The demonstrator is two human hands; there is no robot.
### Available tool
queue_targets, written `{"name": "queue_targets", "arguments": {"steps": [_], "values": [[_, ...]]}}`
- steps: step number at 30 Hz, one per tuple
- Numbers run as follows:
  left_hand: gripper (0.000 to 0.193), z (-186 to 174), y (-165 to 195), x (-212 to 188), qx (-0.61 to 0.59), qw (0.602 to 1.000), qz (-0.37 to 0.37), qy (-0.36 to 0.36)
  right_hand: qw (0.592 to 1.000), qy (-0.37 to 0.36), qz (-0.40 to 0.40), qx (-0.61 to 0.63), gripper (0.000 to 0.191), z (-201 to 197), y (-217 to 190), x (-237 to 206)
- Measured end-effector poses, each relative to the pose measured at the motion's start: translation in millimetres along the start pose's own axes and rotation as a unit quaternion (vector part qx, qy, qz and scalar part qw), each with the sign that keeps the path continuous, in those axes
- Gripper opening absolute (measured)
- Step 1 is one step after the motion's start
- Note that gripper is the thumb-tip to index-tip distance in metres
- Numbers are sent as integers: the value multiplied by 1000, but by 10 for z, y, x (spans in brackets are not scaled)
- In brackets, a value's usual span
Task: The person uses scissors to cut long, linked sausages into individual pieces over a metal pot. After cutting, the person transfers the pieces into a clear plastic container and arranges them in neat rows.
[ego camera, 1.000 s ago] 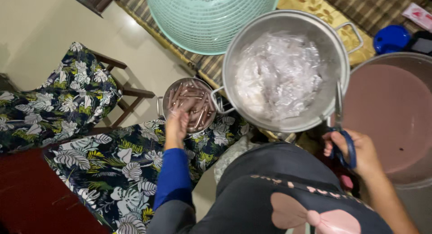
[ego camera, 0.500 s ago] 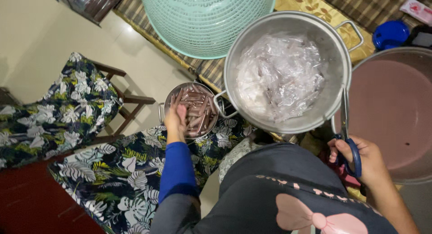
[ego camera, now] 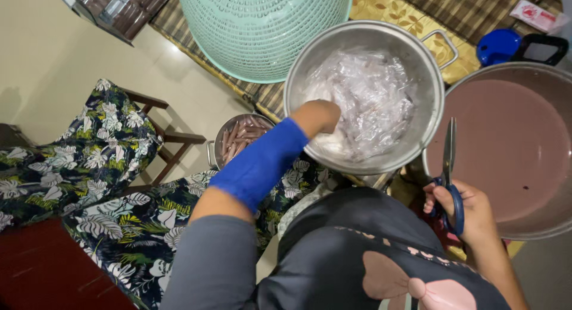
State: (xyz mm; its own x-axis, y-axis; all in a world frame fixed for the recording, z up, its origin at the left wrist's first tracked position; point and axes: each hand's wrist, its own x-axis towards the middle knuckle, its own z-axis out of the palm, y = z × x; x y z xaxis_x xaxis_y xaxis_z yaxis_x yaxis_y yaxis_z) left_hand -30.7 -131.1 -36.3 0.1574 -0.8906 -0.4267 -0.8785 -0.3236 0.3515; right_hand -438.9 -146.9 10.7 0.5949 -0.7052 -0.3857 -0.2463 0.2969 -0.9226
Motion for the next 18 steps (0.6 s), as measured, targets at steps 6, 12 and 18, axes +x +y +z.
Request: {"name": "queue_targets", "arguments": {"steps": [6,12,18], "values": [[28,315,-86,693,44,987,1,156,999,15,-7,28,28,-188,131,-70],[29,295,-225,915,145,985,62,73,997,32,32,56,27,-326,194,50],[31,204,-189,1040,320,944,74,0,999,22,33,0,22,-223,2,313]]}}
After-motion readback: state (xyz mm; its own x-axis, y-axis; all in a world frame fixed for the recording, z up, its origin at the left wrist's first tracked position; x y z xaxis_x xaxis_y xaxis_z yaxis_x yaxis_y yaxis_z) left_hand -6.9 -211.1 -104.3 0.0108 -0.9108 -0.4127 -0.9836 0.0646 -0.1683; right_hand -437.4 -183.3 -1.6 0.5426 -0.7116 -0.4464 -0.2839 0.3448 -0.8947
